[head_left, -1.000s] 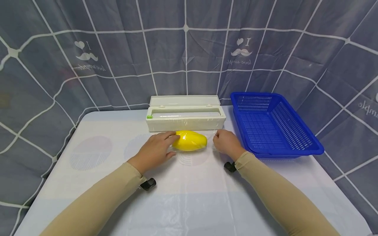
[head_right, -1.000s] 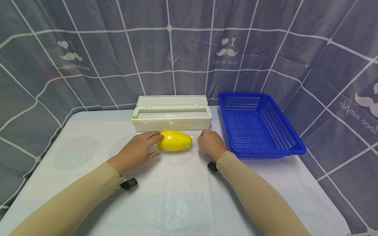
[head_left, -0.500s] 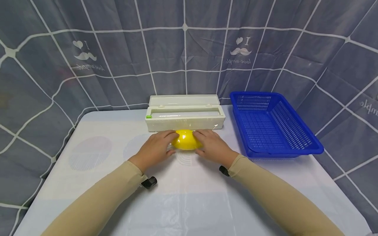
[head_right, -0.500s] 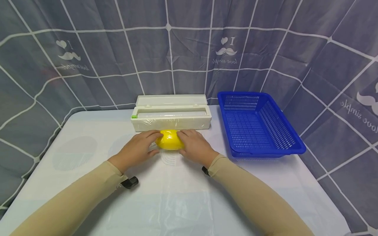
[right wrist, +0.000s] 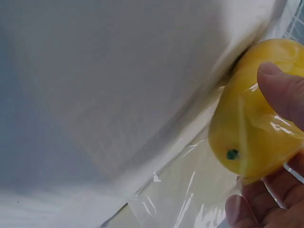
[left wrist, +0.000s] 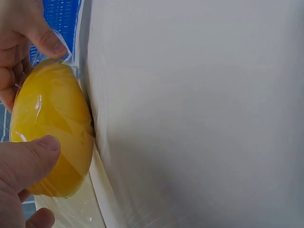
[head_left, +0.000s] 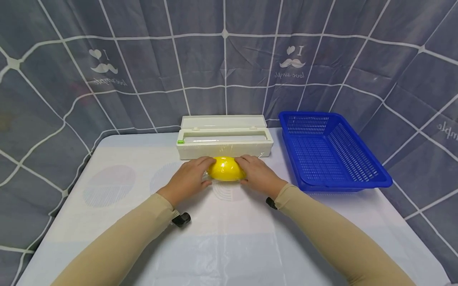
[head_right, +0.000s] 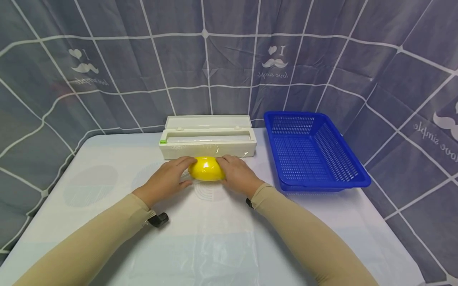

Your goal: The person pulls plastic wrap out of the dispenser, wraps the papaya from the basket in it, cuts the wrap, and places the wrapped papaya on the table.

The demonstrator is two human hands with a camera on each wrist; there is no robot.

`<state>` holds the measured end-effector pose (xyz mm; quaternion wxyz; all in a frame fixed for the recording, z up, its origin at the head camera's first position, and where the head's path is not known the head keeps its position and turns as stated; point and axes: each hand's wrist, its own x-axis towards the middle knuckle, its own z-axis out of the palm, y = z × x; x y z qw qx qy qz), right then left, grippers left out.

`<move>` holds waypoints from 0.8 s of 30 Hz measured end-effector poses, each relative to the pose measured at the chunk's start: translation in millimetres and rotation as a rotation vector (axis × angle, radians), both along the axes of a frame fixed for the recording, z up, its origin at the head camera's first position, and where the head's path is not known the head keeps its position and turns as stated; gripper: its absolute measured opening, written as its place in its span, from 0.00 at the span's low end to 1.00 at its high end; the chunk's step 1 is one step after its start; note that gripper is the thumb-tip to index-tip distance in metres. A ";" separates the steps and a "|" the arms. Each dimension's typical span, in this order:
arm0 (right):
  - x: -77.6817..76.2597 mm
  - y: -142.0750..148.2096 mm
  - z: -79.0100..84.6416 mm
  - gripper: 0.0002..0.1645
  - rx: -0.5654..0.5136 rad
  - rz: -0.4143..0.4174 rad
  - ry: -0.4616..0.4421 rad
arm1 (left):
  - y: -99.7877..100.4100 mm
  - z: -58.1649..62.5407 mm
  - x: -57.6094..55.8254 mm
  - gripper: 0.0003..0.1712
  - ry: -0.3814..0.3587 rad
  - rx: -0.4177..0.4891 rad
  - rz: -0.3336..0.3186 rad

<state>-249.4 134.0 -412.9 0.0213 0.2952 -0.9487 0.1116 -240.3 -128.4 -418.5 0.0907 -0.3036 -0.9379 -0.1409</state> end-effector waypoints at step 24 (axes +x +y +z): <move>-18.1 -0.1 -12.4 0.34 -0.105 -0.078 -0.073 | 0.8 -5.4 -14.0 0.51 -0.158 0.009 0.099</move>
